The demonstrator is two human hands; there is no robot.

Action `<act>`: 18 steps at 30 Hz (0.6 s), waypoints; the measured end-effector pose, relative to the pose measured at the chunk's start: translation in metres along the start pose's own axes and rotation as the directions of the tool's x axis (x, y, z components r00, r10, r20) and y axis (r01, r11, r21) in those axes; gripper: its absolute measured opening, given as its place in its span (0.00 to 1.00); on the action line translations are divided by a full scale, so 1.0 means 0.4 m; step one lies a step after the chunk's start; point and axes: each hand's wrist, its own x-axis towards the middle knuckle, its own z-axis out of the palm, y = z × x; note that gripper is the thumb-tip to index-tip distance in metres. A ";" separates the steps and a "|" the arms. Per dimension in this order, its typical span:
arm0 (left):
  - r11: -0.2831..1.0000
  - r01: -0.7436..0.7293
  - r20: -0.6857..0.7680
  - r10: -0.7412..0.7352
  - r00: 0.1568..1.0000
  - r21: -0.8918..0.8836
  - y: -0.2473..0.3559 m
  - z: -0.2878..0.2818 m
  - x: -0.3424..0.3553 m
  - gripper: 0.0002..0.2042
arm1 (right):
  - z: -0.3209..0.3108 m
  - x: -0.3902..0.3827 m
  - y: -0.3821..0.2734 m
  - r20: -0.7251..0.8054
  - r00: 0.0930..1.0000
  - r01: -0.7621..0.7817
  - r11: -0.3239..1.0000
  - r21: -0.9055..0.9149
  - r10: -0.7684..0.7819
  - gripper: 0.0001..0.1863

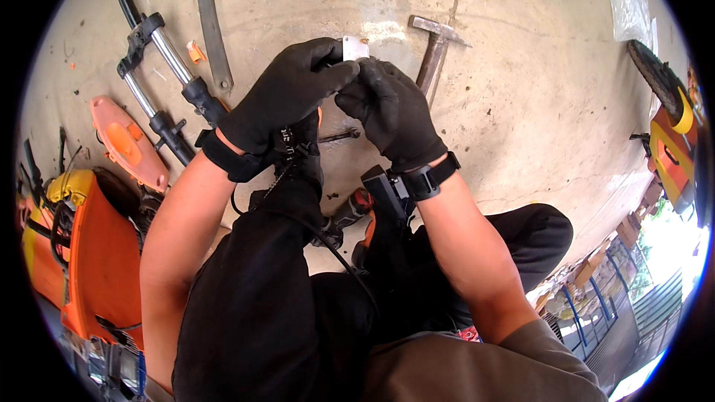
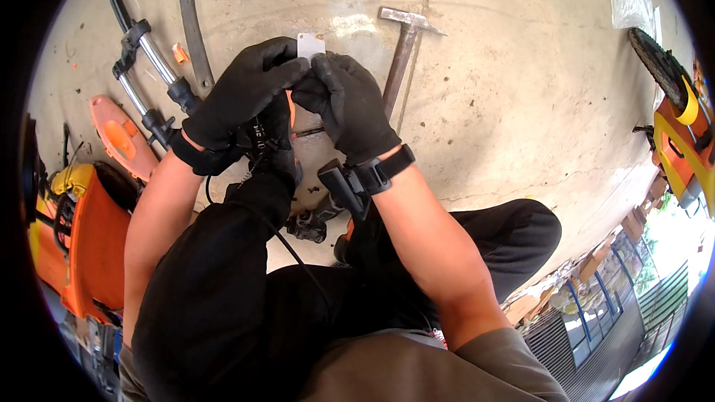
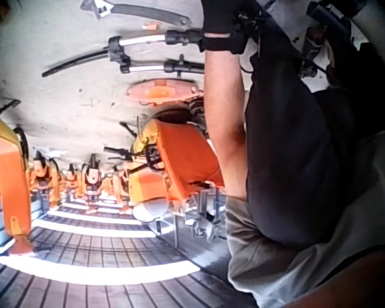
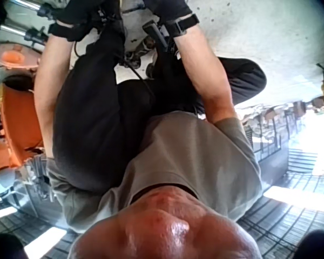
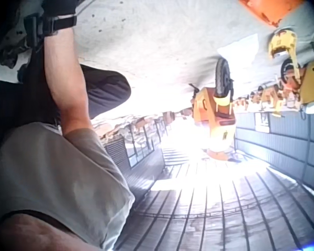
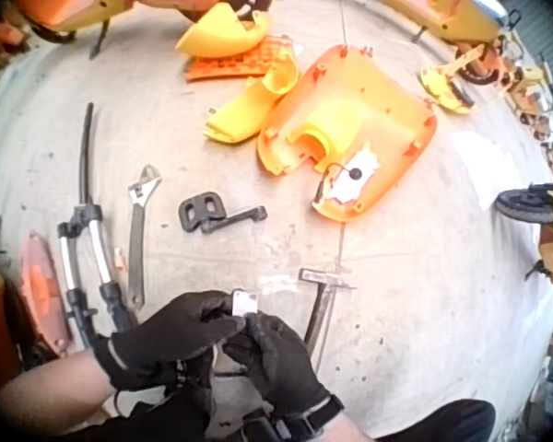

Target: The person uses a hammer to drive a metal pin into a small metal plate, then fits the plate onto a larger motorcycle component and continues hammering to secure it.

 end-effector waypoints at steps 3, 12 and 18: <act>0.996 -0.090 -0.175 0.089 0.980 -0.001 -0.047 0.040 -0.005 0.15 | 0.050 0.000 -0.012 -0.045 0.984 -0.164 0.980 0.113 0.170 0.15; 0.901 0.063 -0.307 0.080 0.948 0.429 -0.087 -0.003 0.036 0.12 | 0.066 0.021 -0.012 0.488 0.522 -0.731 0.071 0.679 0.699 0.15; 0.836 -0.043 -0.307 0.248 0.919 0.547 -0.112 -0.017 0.082 0.14 | -0.005 -0.140 0.073 -0.195 0.510 -0.837 0.535 0.113 0.838 0.28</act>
